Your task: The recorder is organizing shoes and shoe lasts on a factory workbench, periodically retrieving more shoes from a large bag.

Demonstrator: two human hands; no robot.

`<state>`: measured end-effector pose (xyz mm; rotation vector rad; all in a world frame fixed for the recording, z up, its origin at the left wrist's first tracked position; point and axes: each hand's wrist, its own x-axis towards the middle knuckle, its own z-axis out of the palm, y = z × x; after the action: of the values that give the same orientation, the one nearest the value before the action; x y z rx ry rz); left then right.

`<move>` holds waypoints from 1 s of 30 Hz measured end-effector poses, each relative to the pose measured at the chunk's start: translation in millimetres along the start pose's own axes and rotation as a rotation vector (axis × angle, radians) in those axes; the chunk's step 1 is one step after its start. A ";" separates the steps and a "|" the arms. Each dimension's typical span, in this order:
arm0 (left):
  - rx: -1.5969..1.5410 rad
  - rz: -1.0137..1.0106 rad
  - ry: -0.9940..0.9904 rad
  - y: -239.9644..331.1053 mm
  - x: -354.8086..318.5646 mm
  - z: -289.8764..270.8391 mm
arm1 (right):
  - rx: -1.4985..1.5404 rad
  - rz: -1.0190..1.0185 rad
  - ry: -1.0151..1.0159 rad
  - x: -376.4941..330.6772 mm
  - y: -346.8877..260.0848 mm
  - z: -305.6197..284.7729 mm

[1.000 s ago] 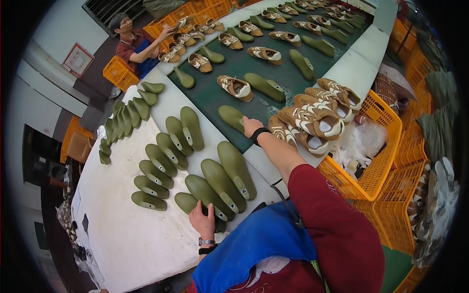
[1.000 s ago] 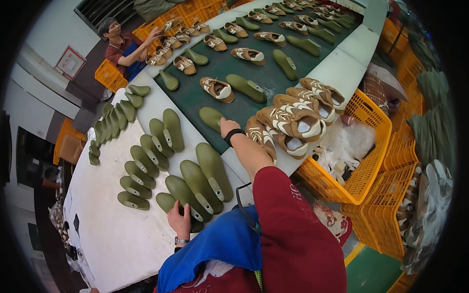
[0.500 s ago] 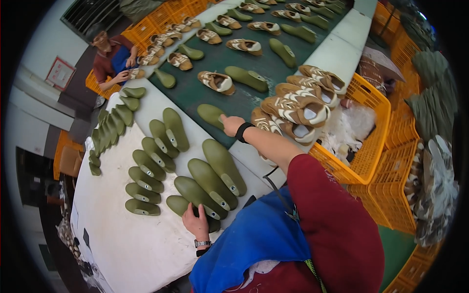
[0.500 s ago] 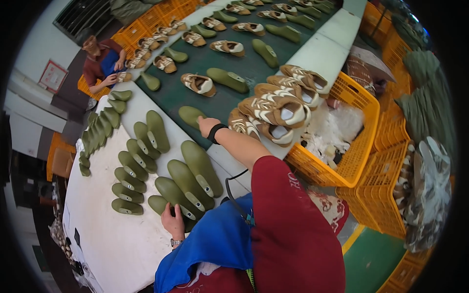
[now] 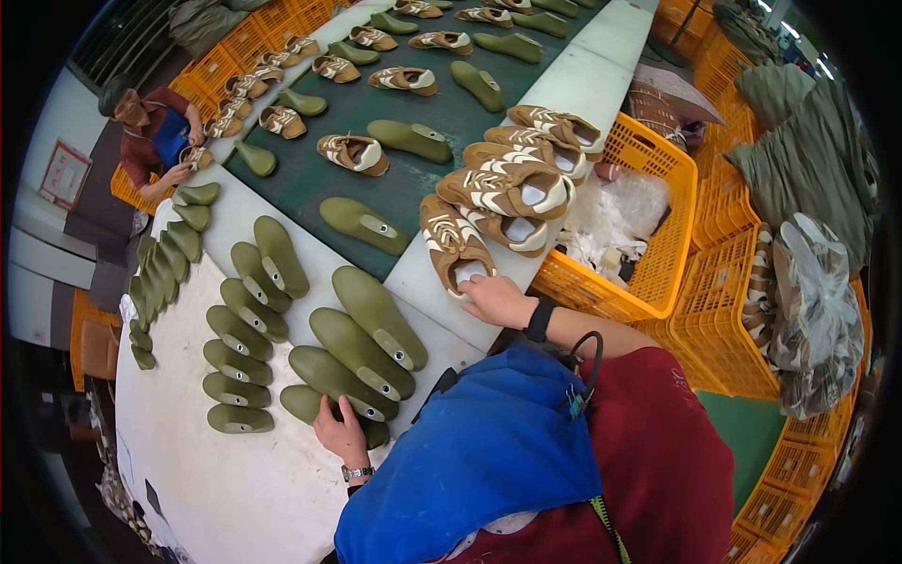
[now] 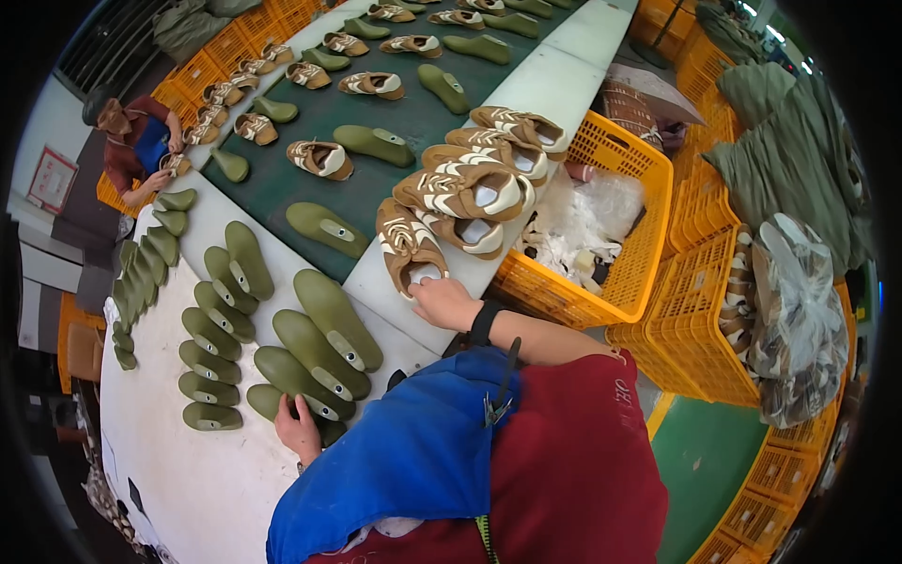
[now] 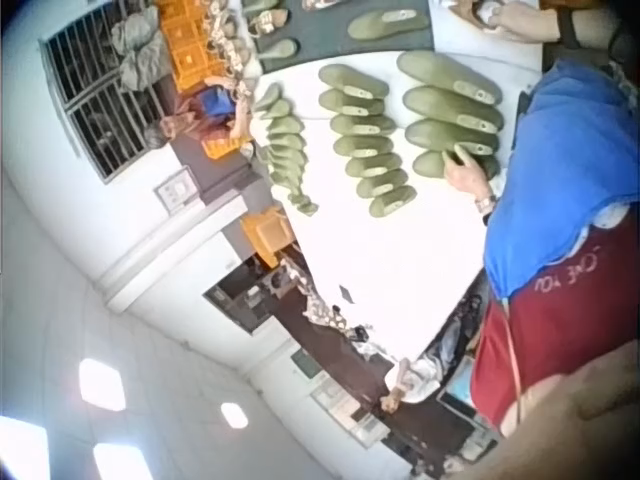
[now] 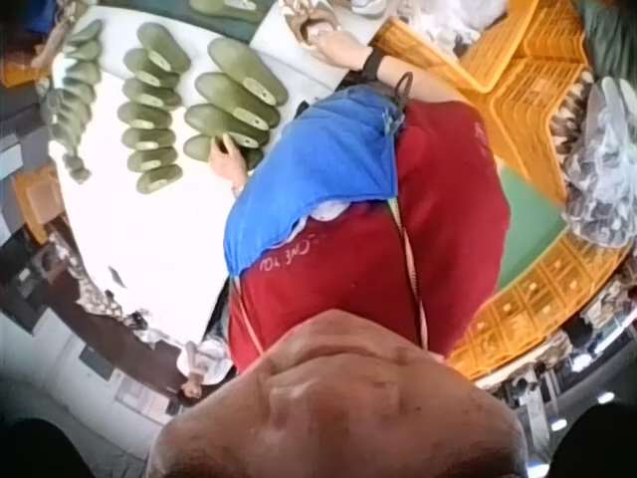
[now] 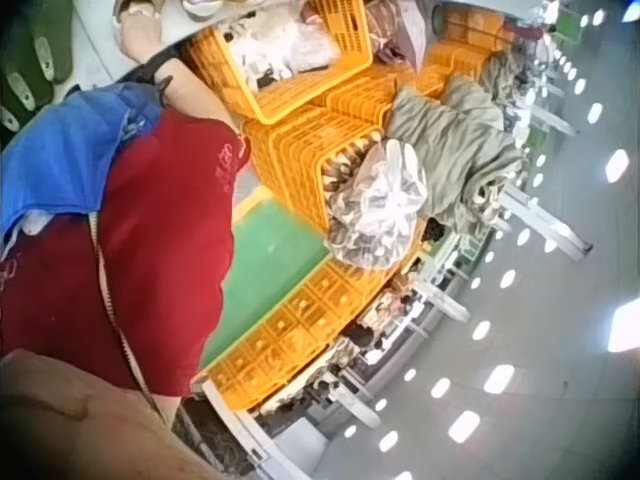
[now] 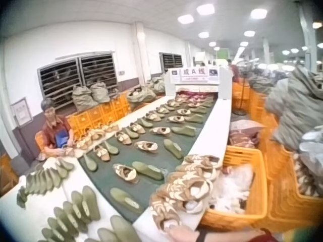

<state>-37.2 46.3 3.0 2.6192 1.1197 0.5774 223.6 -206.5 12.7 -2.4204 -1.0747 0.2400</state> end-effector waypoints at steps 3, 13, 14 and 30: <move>-0.006 0.004 -0.006 -0.4 -0.5 0.4 | 0.205 -0.062 -0.123 -2.8 -11.2 -12.7; -0.343 0.198 -0.138 22.8 38.7 -38.5 | 1.079 0.087 -0.249 -14.8 -59.6 -98.6; -0.552 0.068 -0.202 37.0 45.9 -48.6 | 1.106 0.050 -0.320 -15.8 -63.7 -100.6; -0.984 -0.045 -0.301 22.6 52.6 -63.5 | 1.579 0.448 -0.577 -4.3 -38.3 -15.3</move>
<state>-17.8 73.1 81.8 1.7368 0.5664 0.5142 200.9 -193.0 44.6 -1.0429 -0.1794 1.3627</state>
